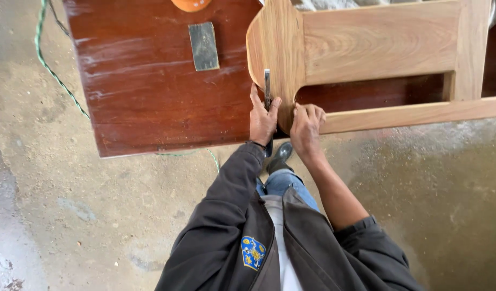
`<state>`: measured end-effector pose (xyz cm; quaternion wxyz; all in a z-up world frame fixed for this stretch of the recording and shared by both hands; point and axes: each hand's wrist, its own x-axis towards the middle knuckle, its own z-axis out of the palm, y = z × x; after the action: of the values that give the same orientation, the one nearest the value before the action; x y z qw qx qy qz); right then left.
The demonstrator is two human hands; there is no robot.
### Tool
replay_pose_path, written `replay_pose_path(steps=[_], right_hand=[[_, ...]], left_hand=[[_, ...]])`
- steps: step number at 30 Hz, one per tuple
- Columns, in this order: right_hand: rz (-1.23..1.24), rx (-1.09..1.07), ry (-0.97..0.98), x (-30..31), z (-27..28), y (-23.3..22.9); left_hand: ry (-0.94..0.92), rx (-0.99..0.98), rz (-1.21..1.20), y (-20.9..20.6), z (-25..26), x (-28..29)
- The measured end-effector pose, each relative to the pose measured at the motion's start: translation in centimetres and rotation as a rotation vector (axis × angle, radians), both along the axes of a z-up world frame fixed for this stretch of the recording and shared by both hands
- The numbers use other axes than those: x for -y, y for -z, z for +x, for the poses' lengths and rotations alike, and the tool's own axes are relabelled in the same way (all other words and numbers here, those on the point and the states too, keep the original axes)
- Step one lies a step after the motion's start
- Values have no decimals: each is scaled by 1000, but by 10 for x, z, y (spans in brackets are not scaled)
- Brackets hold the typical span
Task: Sanding and scraping a wooden furniture frame to smooth the surface and clean joints.
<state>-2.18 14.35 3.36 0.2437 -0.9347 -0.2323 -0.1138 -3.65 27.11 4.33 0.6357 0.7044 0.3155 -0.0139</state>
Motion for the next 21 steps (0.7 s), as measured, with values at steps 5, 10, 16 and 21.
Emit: replay_pose_path(steps=[5, 10, 16, 21], right_hand=[[9, -6, 13, -5, -13, -19], [60, -5, 0, -9, -7, -17], [69, 22, -2, -13, 0, -19], [19, 35, 22, -15, -15, -27]], left_hand=[[-4, 36, -24, 8, 0, 0], [-9, 30, 15, 3, -5, 1], [-6, 32, 24, 8, 2, 2], [-5, 43, 16, -5, -2, 2]])
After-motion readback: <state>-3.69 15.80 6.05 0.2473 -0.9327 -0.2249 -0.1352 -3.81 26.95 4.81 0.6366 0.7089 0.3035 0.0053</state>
